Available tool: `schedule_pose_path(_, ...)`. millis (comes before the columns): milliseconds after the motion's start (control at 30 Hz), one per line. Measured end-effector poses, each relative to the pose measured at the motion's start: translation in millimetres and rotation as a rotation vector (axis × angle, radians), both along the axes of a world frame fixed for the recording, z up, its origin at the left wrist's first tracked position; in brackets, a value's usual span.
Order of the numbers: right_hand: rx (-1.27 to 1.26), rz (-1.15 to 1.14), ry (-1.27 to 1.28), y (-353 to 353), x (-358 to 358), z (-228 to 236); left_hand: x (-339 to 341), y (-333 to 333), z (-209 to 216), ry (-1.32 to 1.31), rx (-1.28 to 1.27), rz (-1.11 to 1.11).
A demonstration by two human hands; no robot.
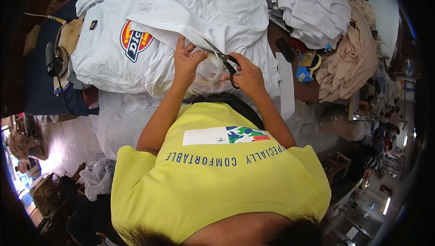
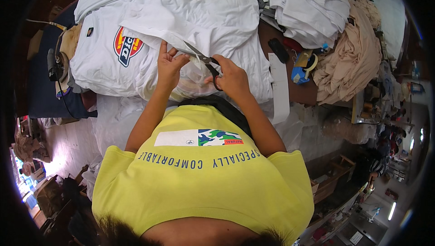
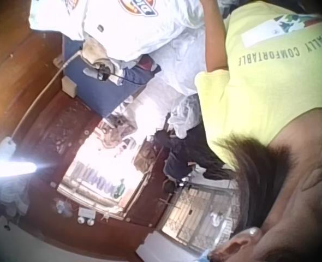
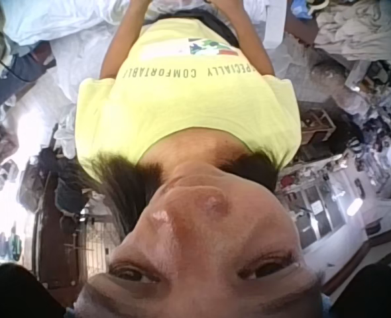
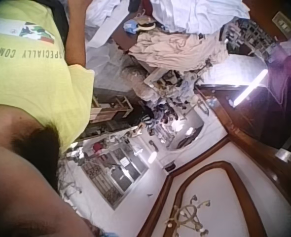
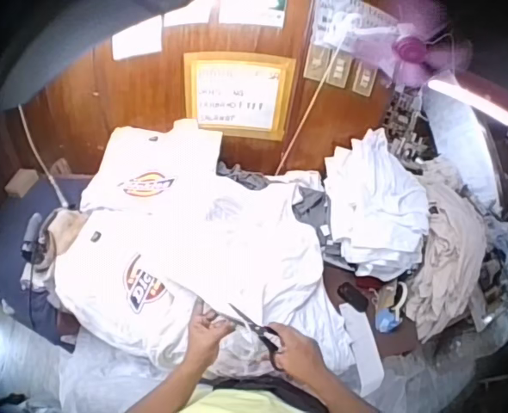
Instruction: The person uses shears to cut loose threads and small pieces of fabric from white shirts stacked on a table. The person handles the shirts one at a time, turning them over and smoothing the fabric by hand while trimming.
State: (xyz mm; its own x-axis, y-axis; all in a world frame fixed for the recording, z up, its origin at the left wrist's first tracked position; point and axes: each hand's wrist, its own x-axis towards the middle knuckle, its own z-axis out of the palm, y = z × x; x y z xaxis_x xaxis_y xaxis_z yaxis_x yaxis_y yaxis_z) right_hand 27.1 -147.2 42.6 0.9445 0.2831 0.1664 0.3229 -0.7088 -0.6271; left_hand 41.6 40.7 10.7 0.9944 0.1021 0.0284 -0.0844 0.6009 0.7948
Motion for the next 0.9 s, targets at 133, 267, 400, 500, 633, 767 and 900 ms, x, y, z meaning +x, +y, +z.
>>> schedule_pose_path(133, 0.027, -0.031, 0.148, -4.2, -7.7, -1.2, 3.6, 4.5, 3.7, 0.026, -0.014, 0.018)
schedule_pose_path(267, 0.014, -0.035, 0.034, -6.0, -9.2, -9.1, 8.0, 7.9, 1.3, 0.02, -0.032, 0.017)
schedule_pose_path(400, -0.008, -0.031, -0.097, 4.2, -1.0, -1.5, 6.4, 7.1, 0.3, -0.017, -0.003, 0.007)
schedule_pose_path(500, -0.007, -0.008, -0.071, 6.7, 4.0, -0.4, 5.7, 6.1, 3.5, -0.019, -0.005, 0.001)
schedule_pose_path(633, 0.026, -0.039, 0.141, 2.2, -0.2, -1.6, 7.3, 9.3, 1.9, 0.01, 0.0, 0.021)
schedule_pose_path(767, 0.001, -0.066, 0.179, -2.4, -4.4, -9.5, 14.6, 17.5, 2.8, 0.04, 0.037, 0.003)
schedule_pose_path(900, -0.053, -0.058, 0.045, 10.2, 0.0, 2.5, 13.8, 18.2, -1.6, -0.005, 0.021, -0.01)
